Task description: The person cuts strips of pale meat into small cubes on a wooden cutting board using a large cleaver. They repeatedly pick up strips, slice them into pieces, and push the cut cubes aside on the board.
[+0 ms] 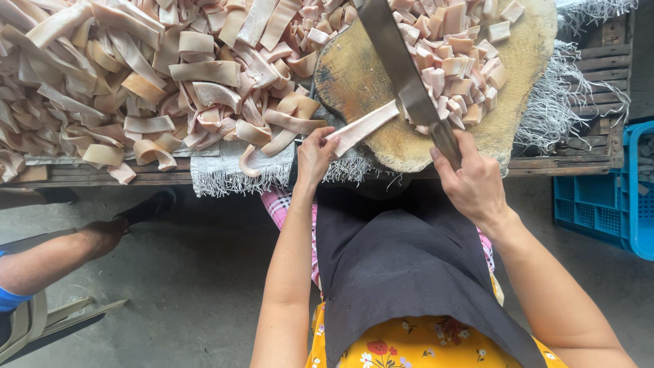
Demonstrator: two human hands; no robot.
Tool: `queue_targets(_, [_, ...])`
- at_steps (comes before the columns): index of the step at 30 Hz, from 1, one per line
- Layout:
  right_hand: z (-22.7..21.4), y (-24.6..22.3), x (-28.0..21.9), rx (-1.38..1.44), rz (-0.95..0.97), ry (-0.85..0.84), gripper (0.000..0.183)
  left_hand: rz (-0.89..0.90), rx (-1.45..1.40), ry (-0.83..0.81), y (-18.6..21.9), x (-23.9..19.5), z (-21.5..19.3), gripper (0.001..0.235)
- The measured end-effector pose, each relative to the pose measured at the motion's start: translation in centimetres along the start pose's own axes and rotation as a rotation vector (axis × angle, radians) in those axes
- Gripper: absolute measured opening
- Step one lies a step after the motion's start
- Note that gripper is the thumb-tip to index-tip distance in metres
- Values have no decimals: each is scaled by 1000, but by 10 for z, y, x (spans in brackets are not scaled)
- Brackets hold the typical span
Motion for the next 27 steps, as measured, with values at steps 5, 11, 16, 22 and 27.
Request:
queue_targets(5, [32, 1, 15, 91, -44, -36, 35, 21, -110, -12, 6, -3, 0, 24])
queue_targets(11, [77, 45, 26, -258, 231, -393, 61, -61, -116, -40, 5, -5, -4, 25])
queue_targets(16, [30, 15, 33, -74, 141, -205, 38, -8, -123, -26, 13, -3, 8, 24])
queue_targets(22, [-25, -46, 27, 75, -87, 65, 30, 29, -137, 13, 26, 3, 9, 21])
queue_targets(27, [-10, -35, 16, 60, -89, 47, 31, 22, -102, 24, 21, -3, -6, 21])
Point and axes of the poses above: each hand's wrist, its own x-axis towards the middle knuckle, its own z-axis out of the palm, y = z × x, the point moved 7 cm from there along x, towards the middle knuckle, and after that the axes turned 1 degree about -y, right-handed, at the moved point
